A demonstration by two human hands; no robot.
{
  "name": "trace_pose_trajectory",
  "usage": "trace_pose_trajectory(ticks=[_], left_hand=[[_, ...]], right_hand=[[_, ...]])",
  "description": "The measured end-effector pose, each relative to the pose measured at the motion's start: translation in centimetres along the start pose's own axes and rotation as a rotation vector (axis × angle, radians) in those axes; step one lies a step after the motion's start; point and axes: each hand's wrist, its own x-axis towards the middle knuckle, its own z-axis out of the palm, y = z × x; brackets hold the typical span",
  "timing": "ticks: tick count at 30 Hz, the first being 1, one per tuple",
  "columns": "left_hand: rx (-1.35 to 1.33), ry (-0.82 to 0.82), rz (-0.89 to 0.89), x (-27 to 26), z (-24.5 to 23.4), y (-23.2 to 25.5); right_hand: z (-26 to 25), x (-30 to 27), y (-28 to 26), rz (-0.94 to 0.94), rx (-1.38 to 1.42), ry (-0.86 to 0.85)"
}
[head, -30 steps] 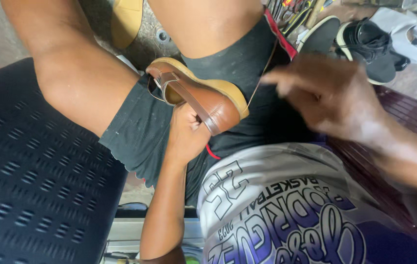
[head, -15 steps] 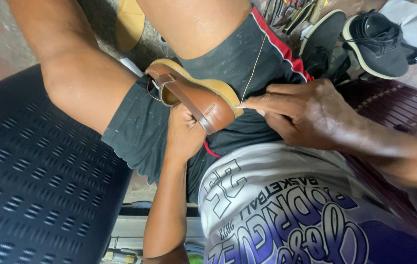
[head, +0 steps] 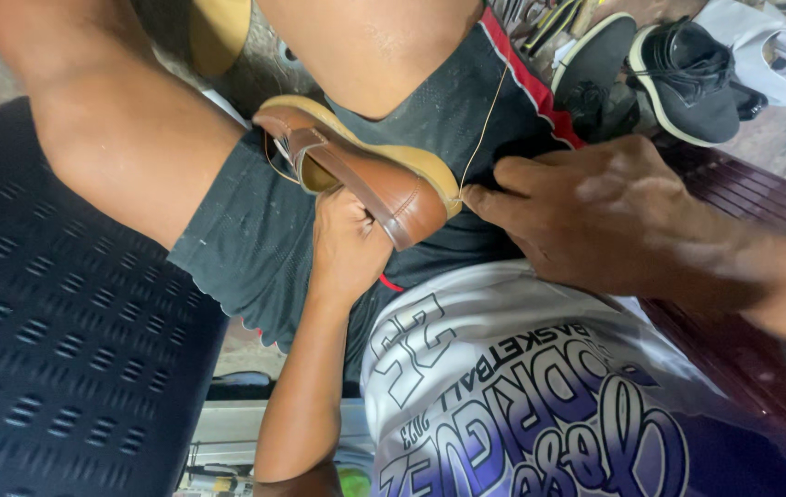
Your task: The person hand-sews a brown leather shoe using a needle and thread. They repeatedly push the needle through the shoe's sole and upper, pulling the thread tight to secure the stitching.
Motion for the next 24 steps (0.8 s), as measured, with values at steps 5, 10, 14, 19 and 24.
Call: trace_pose_trajectory(ticks=[5,10,14,19,24], left_hand=[[-0.006,0.011,-0.013,0.3,0.3,-0.1],[-0.039,0.008,0.033,0.7,0.0,-0.5],[0.001,0.027,0.056,1.0,-0.2,-0.8],[-0.030,0.000,0.064,1.0,-0.4,-1.2],[-0.043,-0.001,0.069,0.9,-0.2,-2.0]], right_hand=[[-0.2,1.4,-0.1,0.047,-0.011,-0.100],[0.1,2.5,-0.1,-0.006,-0.032,0.005],[0.6,2.8,0.2,-0.101,0.017,0.284],[1.2,3.8,0.5,-0.174,0.004,0.358],[1.7,4.2,0.1,-0.199,0.003,0.401]])
